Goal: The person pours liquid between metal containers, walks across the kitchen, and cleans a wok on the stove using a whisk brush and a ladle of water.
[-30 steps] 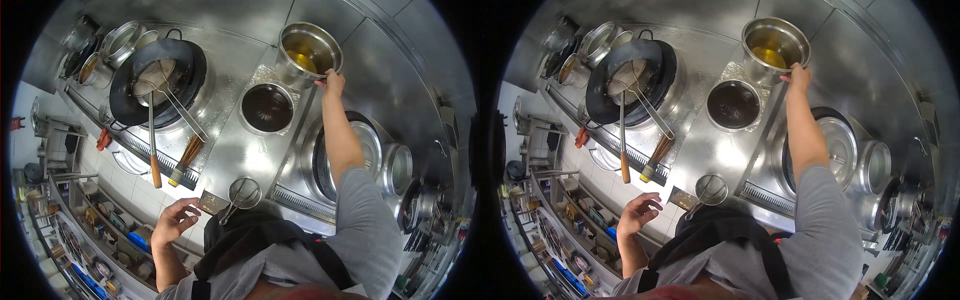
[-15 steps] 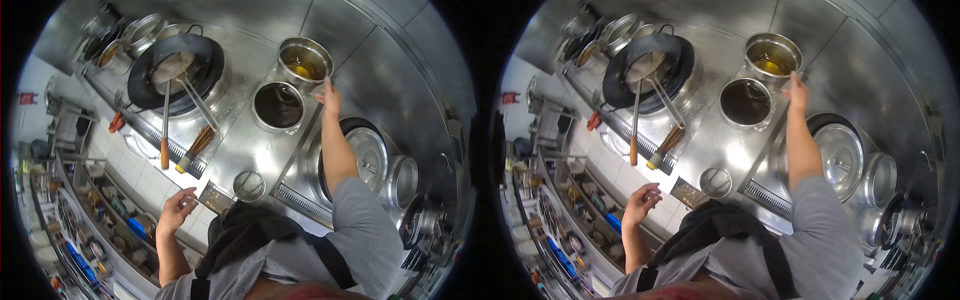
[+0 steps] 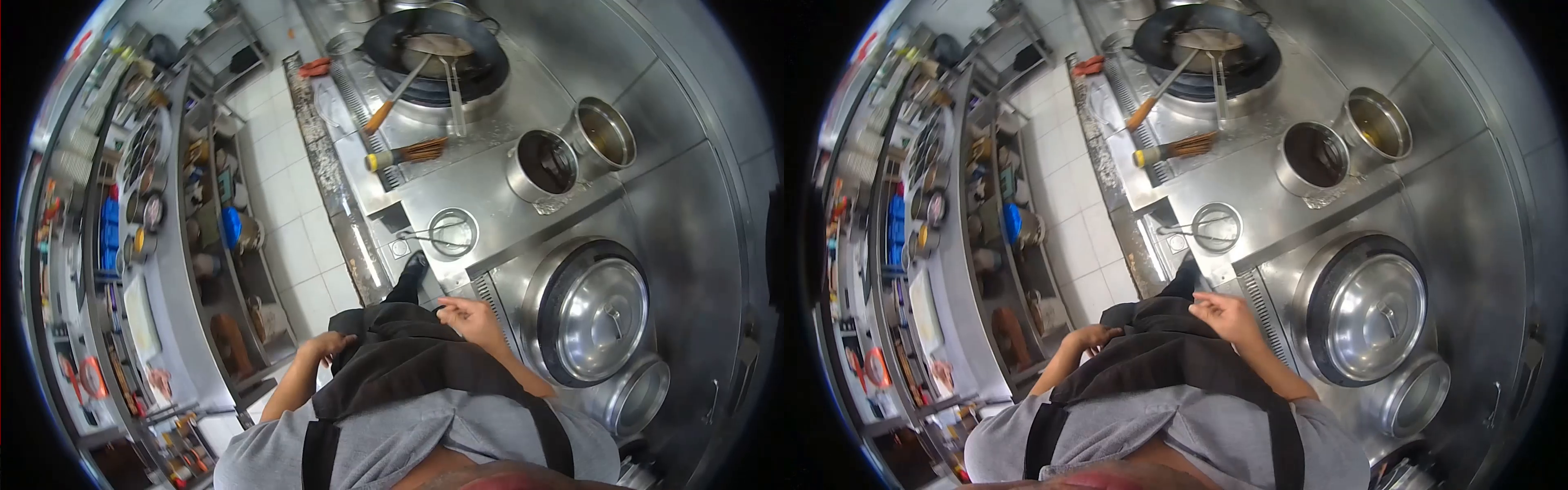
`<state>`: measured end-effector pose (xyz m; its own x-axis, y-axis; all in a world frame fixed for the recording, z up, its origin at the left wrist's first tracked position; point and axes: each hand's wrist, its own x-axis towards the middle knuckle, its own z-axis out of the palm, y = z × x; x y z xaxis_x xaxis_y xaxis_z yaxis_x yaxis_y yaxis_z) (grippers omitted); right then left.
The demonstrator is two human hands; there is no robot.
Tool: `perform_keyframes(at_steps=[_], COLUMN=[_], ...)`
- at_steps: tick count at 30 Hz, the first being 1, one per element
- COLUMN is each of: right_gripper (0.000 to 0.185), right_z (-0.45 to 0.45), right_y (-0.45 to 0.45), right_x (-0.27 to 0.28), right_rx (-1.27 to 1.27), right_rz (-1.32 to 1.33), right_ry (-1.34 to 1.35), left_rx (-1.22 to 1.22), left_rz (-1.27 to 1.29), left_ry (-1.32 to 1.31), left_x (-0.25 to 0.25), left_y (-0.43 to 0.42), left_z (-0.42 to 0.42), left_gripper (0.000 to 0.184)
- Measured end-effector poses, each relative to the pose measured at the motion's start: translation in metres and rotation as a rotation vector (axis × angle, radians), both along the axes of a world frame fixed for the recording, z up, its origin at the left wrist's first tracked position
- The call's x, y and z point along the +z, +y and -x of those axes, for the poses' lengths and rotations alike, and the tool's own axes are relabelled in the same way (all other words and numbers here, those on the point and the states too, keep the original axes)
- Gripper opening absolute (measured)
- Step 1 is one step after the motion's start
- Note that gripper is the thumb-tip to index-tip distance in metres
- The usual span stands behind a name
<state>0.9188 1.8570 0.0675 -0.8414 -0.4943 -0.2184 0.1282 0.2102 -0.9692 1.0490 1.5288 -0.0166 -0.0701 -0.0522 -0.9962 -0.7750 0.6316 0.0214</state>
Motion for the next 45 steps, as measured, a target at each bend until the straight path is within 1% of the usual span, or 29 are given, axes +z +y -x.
perform_keyframes(at_steps=[2, 4, 6, 8, 9, 10, 12, 13, 14, 16, 17, 18, 19, 20, 21, 23, 24, 26, 27, 28, 30, 32, 35, 38, 39, 40, 42, 43, 45], right_gripper=[0.023, 0.027, 0.030, 0.025, 0.022, 0.026, 0.044, 0.052, 0.052, 0.051, 0.050, 0.050, 0.045, 0.040, 0.040, 0.028, 0.028, 0.023, 0.025, 0.028, 0.037, 0.044, 0.046, 0.048, 0.054, 0.054, 0.063, 0.063, 0.071], right_z=[0.013, 0.028, 0.040, 0.046, 0.046, 0.041, 0.022, 0.016, 0.011, -0.001, -0.003, -0.007, -0.012, -0.016, -0.015, -0.008, 0.000, 0.020, 0.038, 0.061, 0.106, 0.148, 0.201, 0.246, 0.259, 0.277, 0.313, 0.324, 0.347], right_y=[-0.001, 0.009, 0.013, 0.013, 0.011, 0.003, -0.031, -0.042, -0.058, -0.089, -0.102, -0.116, -0.132, -0.148, -0.161, -0.191, -0.208, -0.234, -0.243, -0.248, -0.251, -0.247, -0.229, -0.209, -0.203, -0.192, -0.168, -0.158, -0.148], right_x=[0.020, 0.029, 0.043, 0.034, 0.024, 0.017, 0.039, 0.041, 0.039, 0.039, 0.033, 0.026, 0.019, 0.014, 0.008, 0.001, 0.004, 0.016, 0.016, 0.016, 0.027, 0.033, 0.035, 0.030, 0.027, 0.018, -0.011, -0.024, -0.045], right_rx=[0.026, 0.021, -0.039, -0.159, -0.192, -0.213, -0.236, -0.141, -0.085, -0.020, 0.057, 0.072, 0.201, 0.325, 0.331, 0.596, 0.600, 0.472, 0.390, 0.305, 0.093, -0.008, -0.152, -0.257, -0.299, -0.308, -0.362, -0.362, -0.415], right_rz=[-0.047, -0.235, -0.312, -0.198, -0.086, 0.030, 0.200, 0.183, 0.181, 0.074, -0.013, -0.016, -0.105, -0.192, -0.188, -0.284, -0.281, -0.391, -0.406, -0.420, -0.469, -0.534, -0.632, -0.751, -0.838, -0.836, -1.056, -1.053, -1.206], right_ry=[-0.006, 0.054, 0.046, 0.072, 0.093, 0.100, 0.009, 0.027, 0.012, 0.000, 0.000, 0.003, 0.053, 0.107, 0.119, 0.230, 0.241, 0.386, 0.494, 0.598, 0.450, 0.641, 0.735, 0.818, 0.766, 0.763, 0.892, 0.894, 0.678], left_rx=[0.037, 0.078, -0.058, -0.207, -0.206, -0.195, -0.184, -0.041, 0.085, 0.257, 0.277, 0.392, 0.503, 0.511, 0.515, 0.492, 0.496, 0.519, 0.508, 0.497, 0.487, 0.475, 0.402, 0.323, 0.318, 0.310, 0.506, 0.649, 0.840], left_rz=[-0.067, -0.145, -0.115, -0.134, -0.122, -0.107, -0.154, -0.137, -0.124, -0.053, -0.049, -0.045, -0.038, -0.034, 0.022, 0.180, 0.185, 0.365, 0.363, 0.445, 0.559, 0.511, 0.400, 0.321, 0.318, 0.320, 0.147, 0.094, 0.159], left_ry=[0.011, 0.027, 0.207, 0.388, 0.373, 0.355, 0.474, 0.545, 0.613, 0.519, 0.519, 0.630, 0.747, 0.759, 0.774, 0.861, 0.870, 0.939, 0.944, 0.898, 0.852, 0.816, 0.826, 0.834, 0.852, 0.855, 0.800, 0.772, 0.709], left_x=[0.006, 0.007, 0.003, -0.014, -0.013, -0.011, -0.014, -0.030, -0.046, 0.008, 0.004, -0.001, -0.003, -0.002, -0.001, -0.010, -0.019, -0.037, -0.048, -0.061, -0.062, -0.050, -0.050, -0.052, -0.061, -0.065, -0.072, -0.095, -0.143], left_y=[0.008, 0.014, 0.008, -0.006, -0.010, -0.013, -0.024, -0.032, -0.040, -0.057, -0.070, -0.085, -0.102, -0.122, -0.143, -0.185, -0.206, -0.247, -0.264, -0.280, -0.301, -0.314, -0.323, -0.328, -0.330, -0.336, -0.345, -0.351, -0.363], left_z=[-0.026, -0.046, -0.051, -0.058, -0.057, -0.056, -0.058, -0.067, -0.073, -0.064, -0.070, -0.074, -0.075, -0.077, -0.078, -0.087, -0.095, -0.109, -0.115, -0.119, -0.116, -0.094, -0.051, -0.004, 0.009, 0.022, 0.043, 0.045, 0.030], left_gripper=[0.055, 0.058, 0.048, 0.040, 0.039, 0.039, 0.041, 0.043, 0.046, 0.051, 0.051, 0.051, 0.051, 0.051, 0.051, 0.050, 0.050, 0.051, 0.051, 0.050, 0.048, 0.048, 0.048, 0.047, 0.048, 0.048, 0.048, 0.047, 0.045])
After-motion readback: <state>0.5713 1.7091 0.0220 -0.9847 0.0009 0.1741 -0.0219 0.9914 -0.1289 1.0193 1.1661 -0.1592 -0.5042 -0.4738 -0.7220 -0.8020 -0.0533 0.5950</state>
